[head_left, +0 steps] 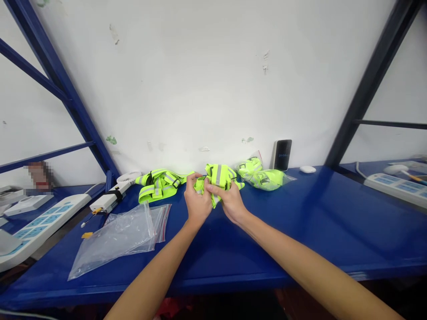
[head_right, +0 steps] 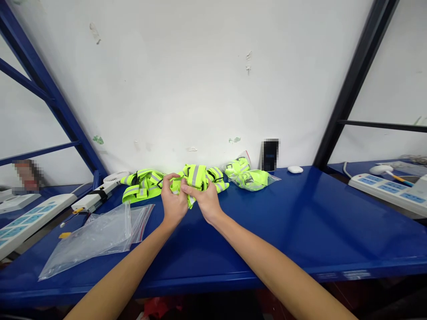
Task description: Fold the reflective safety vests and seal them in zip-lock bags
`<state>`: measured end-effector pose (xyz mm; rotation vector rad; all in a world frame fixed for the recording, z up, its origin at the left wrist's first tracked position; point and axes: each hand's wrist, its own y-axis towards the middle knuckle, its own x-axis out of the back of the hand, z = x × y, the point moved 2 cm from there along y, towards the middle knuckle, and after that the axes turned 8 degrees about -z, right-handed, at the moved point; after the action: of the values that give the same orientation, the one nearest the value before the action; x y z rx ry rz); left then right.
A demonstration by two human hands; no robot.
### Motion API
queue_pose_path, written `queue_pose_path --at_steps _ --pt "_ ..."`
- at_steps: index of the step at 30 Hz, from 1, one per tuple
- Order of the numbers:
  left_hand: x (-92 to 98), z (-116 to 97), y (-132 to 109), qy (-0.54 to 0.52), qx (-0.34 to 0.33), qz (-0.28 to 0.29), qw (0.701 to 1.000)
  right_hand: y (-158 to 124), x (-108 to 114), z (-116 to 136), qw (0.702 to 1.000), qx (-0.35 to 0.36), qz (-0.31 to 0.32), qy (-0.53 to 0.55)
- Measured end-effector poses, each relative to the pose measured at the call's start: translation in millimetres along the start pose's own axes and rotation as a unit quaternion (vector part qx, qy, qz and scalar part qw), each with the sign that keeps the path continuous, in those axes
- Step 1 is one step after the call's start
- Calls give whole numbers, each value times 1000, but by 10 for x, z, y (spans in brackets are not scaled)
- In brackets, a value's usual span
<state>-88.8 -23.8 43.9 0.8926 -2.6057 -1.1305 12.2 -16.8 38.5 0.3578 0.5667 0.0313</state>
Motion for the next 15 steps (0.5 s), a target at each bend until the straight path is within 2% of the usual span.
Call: queue_pose_path --at_steps 4,6,9,12,14,15 --pt "-41 91 -30 -58 83 -22 995 52 -33 53 994 17 74 -76" --pt "-75 132 -58 -99 127 -24 987 68 -54 58 993 15 89 -74" --pt "-125 154 -88 -158 185 -22 970 58 -90 -20 998 -19 62 -15" --pt "-177 145 -94 -254 235 1 938 28 -117 -124 999 -37 12 16" --pt "-197 168 -94 -298 243 11 923 12 -130 -155 1000 -8 -15 -20" --pt "-201 199 -98 -294 236 18 926 4 -134 -154 998 19 -29 -55"
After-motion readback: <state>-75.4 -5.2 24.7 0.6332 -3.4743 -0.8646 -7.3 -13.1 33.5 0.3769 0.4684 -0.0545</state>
